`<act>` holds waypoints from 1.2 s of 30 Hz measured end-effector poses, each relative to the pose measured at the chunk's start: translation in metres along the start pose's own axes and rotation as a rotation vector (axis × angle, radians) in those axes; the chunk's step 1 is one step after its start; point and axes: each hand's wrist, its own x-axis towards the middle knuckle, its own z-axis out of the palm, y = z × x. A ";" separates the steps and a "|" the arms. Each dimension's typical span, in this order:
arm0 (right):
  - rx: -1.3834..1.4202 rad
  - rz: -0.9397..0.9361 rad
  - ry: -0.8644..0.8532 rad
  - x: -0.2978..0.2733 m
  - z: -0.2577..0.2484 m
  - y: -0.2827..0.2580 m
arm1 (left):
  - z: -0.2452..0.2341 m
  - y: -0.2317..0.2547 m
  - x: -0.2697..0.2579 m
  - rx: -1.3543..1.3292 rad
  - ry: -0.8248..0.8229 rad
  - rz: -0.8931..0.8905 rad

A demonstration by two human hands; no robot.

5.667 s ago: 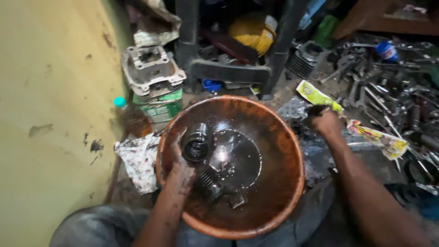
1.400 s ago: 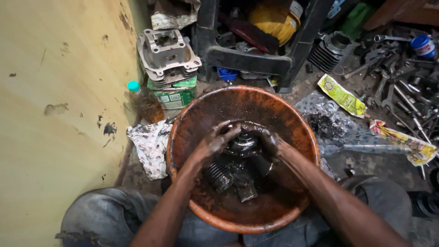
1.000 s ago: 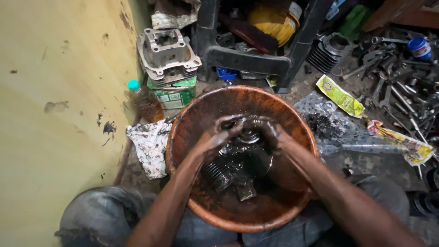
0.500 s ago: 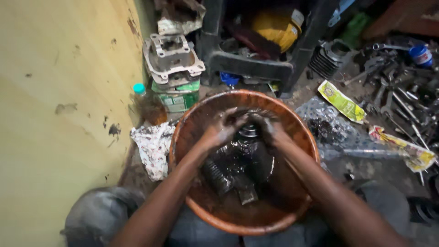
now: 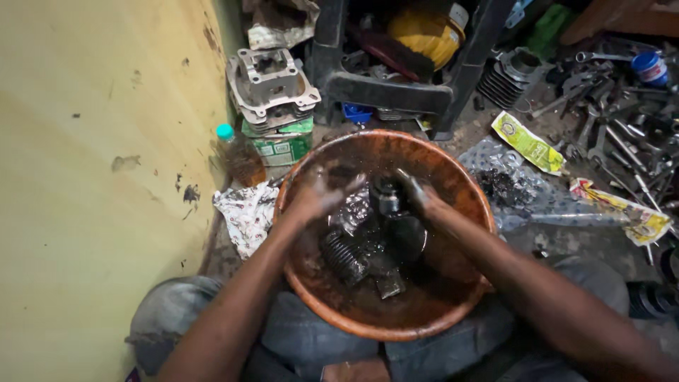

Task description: The person scrubs a metal engine part by hand in a basin filled with dark liquid. They pour more liquid from a plastic bottle onto the part and continue scrubbing it thoroughly.

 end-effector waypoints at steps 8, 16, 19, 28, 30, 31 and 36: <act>-0.002 -0.185 0.029 -0.008 -0.012 0.017 | -0.008 -0.050 0.001 -0.376 0.039 0.316; -0.185 -0.418 0.042 0.001 -0.008 0.054 | 0.002 -0.077 0.006 -0.099 0.078 0.038; -0.524 -0.721 0.048 -0.013 -0.013 0.053 | 0.018 -0.078 0.007 0.080 0.063 0.029; 0.006 0.050 -0.093 -0.011 0.003 0.048 | 0.054 -0.061 -0.004 -0.251 0.040 0.164; -0.055 -0.179 -0.026 0.011 -0.016 0.063 | 0.039 -0.055 -0.003 -0.210 0.083 -0.093; -0.078 -0.209 0.086 0.023 -0.025 0.076 | 0.030 -0.053 -0.003 -0.272 0.134 -0.146; -0.614 -0.063 0.119 0.046 -0.055 0.153 | 0.004 -0.051 -0.007 -0.478 0.312 0.211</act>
